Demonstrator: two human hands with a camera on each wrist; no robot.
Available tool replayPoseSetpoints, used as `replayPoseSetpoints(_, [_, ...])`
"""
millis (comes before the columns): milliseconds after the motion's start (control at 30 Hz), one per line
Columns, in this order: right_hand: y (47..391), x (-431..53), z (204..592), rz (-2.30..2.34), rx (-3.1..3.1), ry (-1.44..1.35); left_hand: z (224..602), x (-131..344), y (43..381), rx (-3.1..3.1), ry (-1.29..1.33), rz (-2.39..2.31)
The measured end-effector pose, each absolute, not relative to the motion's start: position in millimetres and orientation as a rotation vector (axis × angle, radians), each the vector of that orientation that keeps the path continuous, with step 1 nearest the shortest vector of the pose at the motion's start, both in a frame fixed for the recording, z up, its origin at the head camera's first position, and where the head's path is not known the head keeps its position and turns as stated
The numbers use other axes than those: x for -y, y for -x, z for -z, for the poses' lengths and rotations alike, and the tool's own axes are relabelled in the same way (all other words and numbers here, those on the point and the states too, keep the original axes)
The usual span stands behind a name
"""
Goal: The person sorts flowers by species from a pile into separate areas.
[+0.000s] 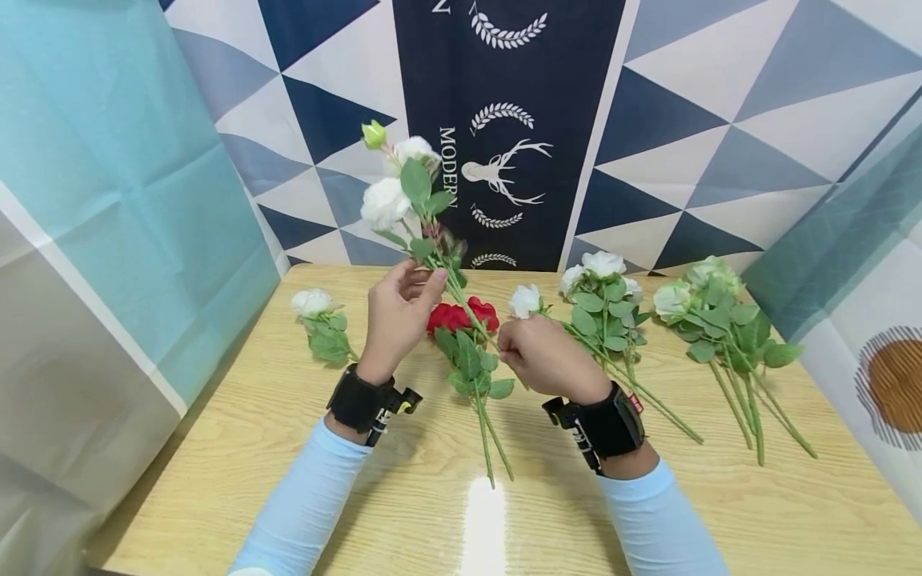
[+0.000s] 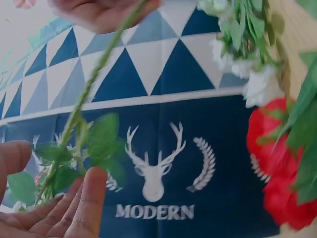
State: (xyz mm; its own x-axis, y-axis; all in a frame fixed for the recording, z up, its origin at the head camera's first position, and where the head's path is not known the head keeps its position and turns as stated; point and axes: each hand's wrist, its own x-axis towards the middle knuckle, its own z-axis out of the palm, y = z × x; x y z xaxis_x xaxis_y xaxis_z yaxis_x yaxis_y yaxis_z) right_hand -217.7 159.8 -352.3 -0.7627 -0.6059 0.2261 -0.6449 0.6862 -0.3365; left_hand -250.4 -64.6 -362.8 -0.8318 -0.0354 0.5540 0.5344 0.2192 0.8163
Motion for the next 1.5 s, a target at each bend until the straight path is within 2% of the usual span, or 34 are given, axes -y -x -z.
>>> replayPoseSetpoints(333, [222.7, -165.6, 356.9, -0.582, 2.979, -1.110, 372.3, 55.8, 250.0, 2.098, 0.521, 1.798])
replayPoseSetpoints(1100, [213.4, -162.6, 342.8, -0.751, 2.725, -0.712, 373.4, 25.9, 227.2, 2.187, 0.637, 1.799])
replayPoseSetpoints(1500, [206.8, -153.8, 346.7, -0.804, 2.665, -0.681, 378.6, 19.3, 229.0, 2.248, 0.559, 1.813])
